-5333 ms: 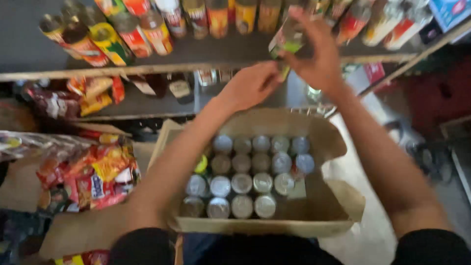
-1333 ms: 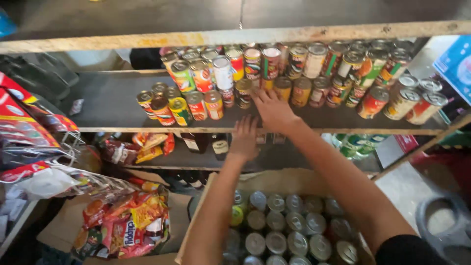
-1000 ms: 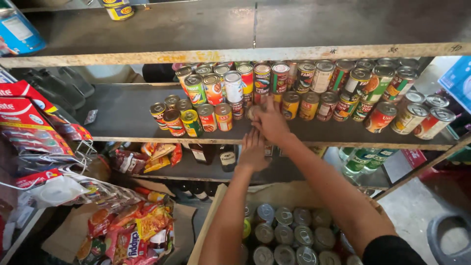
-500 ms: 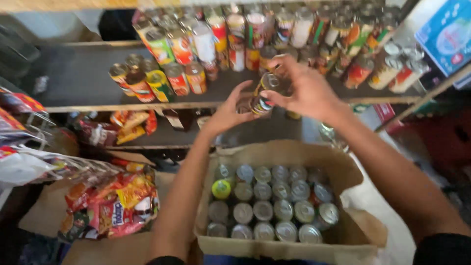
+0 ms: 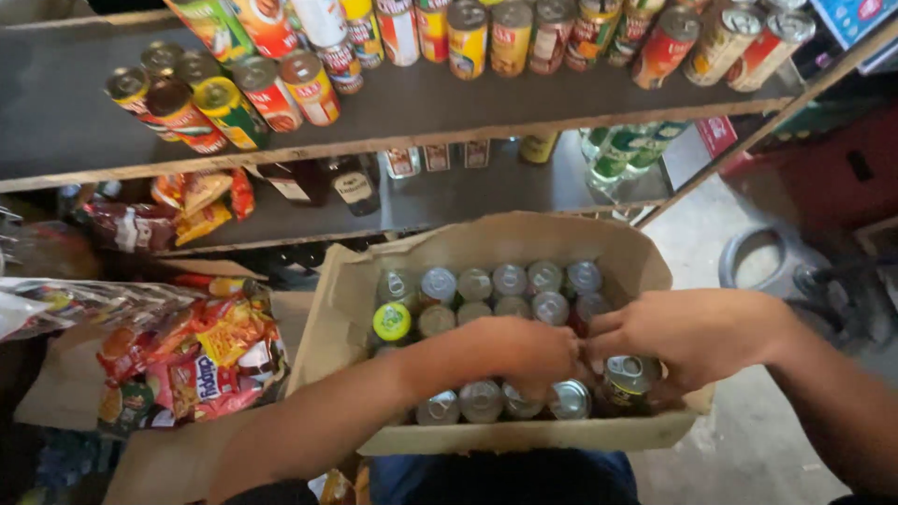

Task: The person picks up various canned goods from a store shelf and places them into a cardboard box.

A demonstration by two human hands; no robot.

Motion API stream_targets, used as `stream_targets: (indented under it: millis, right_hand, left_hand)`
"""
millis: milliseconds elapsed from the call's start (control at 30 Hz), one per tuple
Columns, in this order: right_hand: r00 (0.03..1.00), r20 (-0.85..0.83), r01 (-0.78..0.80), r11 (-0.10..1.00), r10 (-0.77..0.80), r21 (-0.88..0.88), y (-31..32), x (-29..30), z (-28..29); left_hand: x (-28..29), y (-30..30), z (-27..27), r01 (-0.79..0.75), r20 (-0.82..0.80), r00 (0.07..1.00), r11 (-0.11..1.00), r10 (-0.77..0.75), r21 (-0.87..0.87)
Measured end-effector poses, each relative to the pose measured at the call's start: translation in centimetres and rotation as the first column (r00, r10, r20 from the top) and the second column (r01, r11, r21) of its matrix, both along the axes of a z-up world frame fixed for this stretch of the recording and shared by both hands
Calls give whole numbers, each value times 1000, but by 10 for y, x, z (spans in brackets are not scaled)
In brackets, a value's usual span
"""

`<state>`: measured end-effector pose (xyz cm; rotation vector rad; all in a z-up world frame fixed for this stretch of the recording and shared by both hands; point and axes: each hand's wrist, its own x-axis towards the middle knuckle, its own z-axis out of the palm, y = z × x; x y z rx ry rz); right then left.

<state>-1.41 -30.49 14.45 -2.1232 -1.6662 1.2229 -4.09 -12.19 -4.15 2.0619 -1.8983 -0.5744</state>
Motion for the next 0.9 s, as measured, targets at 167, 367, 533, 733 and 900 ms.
stream_targets:
  millis: [167, 367, 533, 733, 900]
  right_hand:
    - [997, 3, 81, 990, -81, -116, -6, -20, -54]
    - [997, 60, 60, 997, -57, -51, -15, -22, -111]
    - [993, 112, 53, 973, -29, -223, -1, -24, -108]
    - [973, 210, 172, 920, -101, -353, 18, 2, -66]
    - [819, 514, 136, 957, -255, 257, 48, 61, -20]
  left_hand:
    - [-32, 10, 76, -216, -262, 904, 890, 338, 401]
    - [-35, 15, 102, -207, -182, 884, 708, 432, 675]
    - [-33, 16, 112, -195, -179, 884, 688, 432, 699]
    - [-15, 34, 75, -222, -190, 891, 761, 412, 610]
    - [46, 84, 100, -535, 527, 648, 821, 550, -198]
